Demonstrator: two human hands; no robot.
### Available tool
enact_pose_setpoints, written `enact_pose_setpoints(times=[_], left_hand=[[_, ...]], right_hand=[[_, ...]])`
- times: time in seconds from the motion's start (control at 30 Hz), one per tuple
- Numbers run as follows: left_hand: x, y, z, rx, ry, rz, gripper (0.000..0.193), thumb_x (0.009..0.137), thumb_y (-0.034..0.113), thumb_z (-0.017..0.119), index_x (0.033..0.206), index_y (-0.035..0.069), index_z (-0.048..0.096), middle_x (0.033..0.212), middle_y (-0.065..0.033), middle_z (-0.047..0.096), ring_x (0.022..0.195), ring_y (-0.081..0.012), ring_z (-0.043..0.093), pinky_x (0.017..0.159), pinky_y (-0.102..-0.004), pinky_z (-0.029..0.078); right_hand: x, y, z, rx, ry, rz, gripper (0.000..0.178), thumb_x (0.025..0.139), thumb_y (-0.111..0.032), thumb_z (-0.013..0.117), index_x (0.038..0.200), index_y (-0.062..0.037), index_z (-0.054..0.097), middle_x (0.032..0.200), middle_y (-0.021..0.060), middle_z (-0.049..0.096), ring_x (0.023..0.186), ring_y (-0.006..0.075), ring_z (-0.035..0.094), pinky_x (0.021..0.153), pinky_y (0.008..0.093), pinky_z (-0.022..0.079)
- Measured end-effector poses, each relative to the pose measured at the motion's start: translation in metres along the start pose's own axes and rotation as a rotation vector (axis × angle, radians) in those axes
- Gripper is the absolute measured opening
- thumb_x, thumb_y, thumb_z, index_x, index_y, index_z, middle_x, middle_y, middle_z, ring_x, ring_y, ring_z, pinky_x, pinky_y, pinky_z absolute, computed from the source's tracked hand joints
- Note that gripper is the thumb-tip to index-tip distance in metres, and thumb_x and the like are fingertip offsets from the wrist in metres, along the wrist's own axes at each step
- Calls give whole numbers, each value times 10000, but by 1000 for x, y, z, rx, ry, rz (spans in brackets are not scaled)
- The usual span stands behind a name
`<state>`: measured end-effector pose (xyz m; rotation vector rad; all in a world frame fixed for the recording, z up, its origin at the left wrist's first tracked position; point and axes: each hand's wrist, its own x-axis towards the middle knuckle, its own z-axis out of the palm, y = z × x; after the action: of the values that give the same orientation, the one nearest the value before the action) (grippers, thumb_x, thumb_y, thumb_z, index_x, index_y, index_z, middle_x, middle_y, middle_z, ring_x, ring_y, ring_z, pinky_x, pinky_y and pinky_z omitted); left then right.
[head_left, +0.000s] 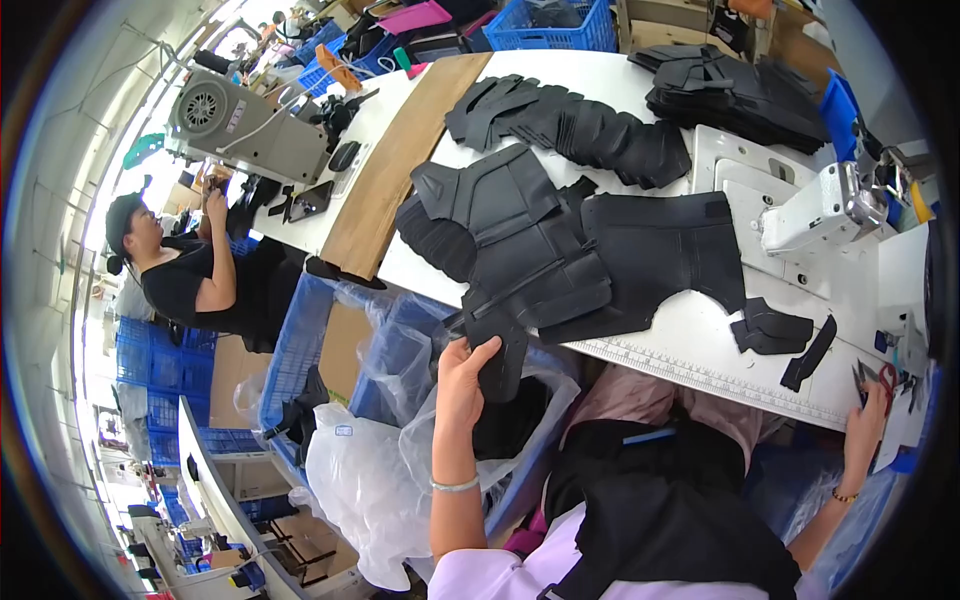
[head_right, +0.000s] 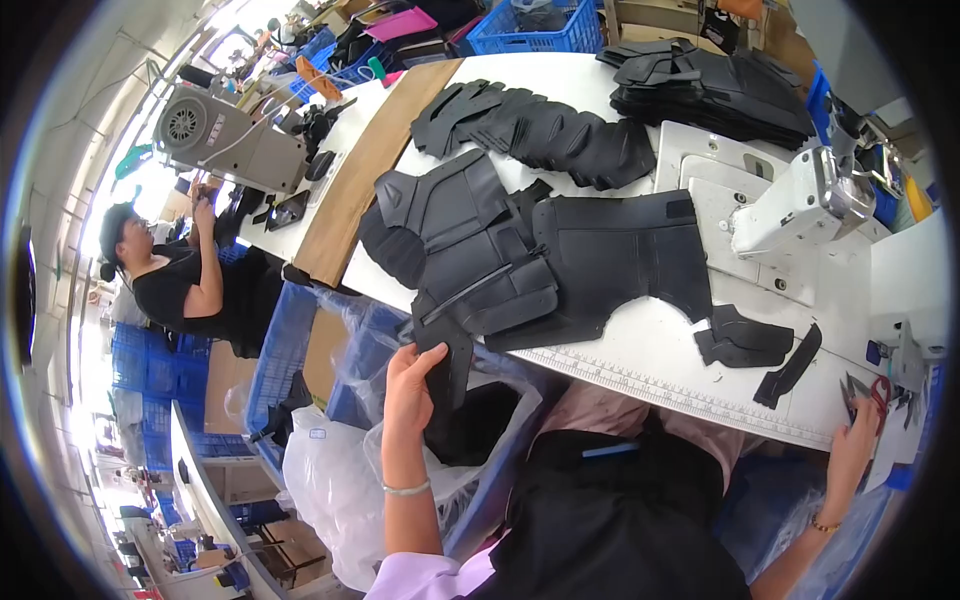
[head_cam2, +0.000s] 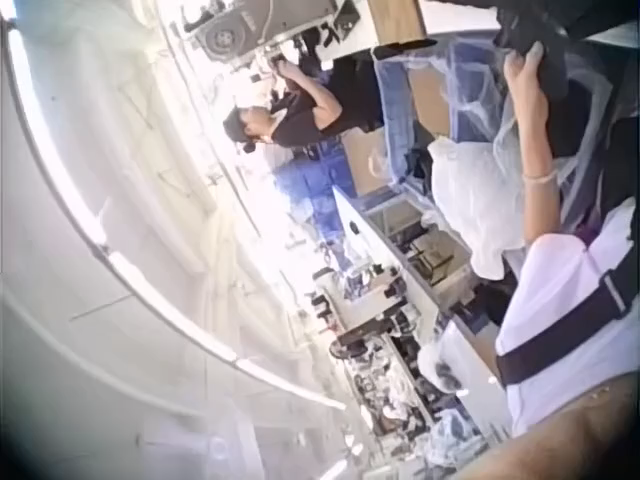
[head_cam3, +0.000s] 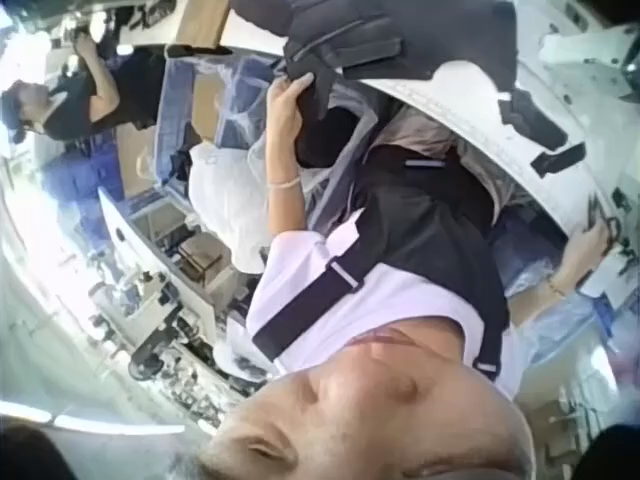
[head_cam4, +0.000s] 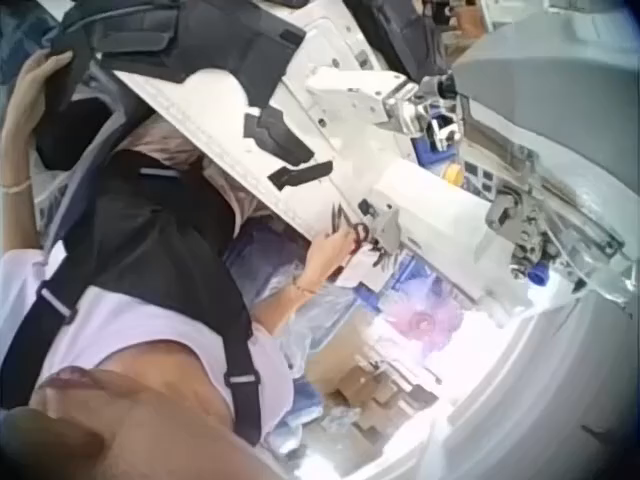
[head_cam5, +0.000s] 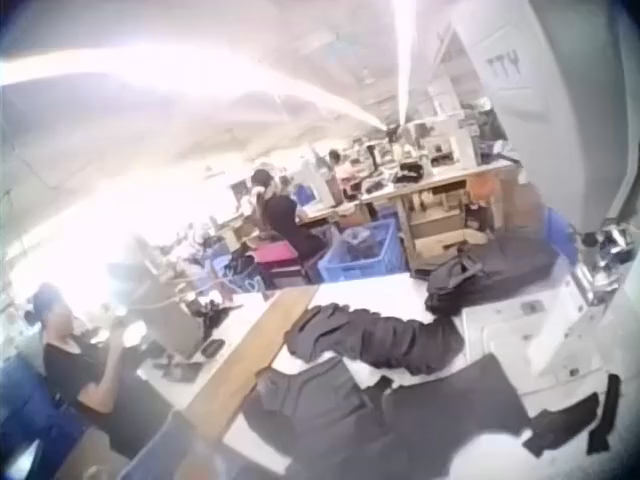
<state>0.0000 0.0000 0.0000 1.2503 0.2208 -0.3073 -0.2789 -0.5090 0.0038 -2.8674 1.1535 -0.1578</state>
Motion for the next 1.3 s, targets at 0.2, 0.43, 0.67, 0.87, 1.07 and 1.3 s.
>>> enact_pose_setpoints(times=[0.2, 0.43, 0.67, 0.87, 1.07, 1.3], left_hand=[[15, -18, -19, 175, 42, 77, 248, 815, -34, 565, 1055, -9, 622, 1001, -178, 639, 903, -268, 630, 828, -325, 490], [-9, -8, -26, 75, 134, 76, 160, 874, 106, 576, 988, -7, 569, 908, -75, 616, 834, -167, 600, 772, -347, 512], [7, -21, -14, 557, -23, 300, 279, 887, -61, 505, 1142, -1, 600, 934, -155, 542, 806, -242, 554, 707, -320, 496], [4, -16, -31, 88, 54, 101, 181, 884, 129, 564, 1002, -7, 578, 923, -88, 612, 857, -173, 597, 759, -352, 516], [1, -10, 13, 73, 94, 25, 184, 860, 85, 597, 985, -51, 593, 875, -96, 645, 727, -176, 636, 673, -270, 506], [-2, -10, -7, 20, 78, 49, 222, 874, 102, 610, 1024, -61, 596, 909, -96, 663, 754, -135, 638, 682, -240, 507]], right_hand=[[-12, 5, 0, 79, 117, 29, 341, 759, 53, 500, 1096, 5, 519, 1129, 174, 537, 1115, 353, 482, 958, 408, 373], [3, -48, -20, 206, 223, -63, 241, 752, -40, 592, 990, -19, 563, 1013, 150, 576, 1000, 337, 539, 879, 403, 424], [-31, 11, -52, 75, 302, 317, 162, 768, -47, 594, 928, -36, 572, 932, 108, 567, 913, 306, 555, 803, 410, 444], [-16, -10, -35, 210, 330, -10, 229, 748, -49, 604, 974, -18, 582, 1001, 140, 569, 959, 339, 551, 863, 401, 440], [-20, 4, 2, 126, 310, -11, 155, 803, -23, 554, 946, 29, 579, 1065, 169, 550, 1050, 336, 511, 924, 377, 400], [1, -13, -8, 222, 60, -96, 187, 794, 7, 543, 960, 27, 461, 1010, 154, 485, 965, 324, 496, 900, 344, 377]])
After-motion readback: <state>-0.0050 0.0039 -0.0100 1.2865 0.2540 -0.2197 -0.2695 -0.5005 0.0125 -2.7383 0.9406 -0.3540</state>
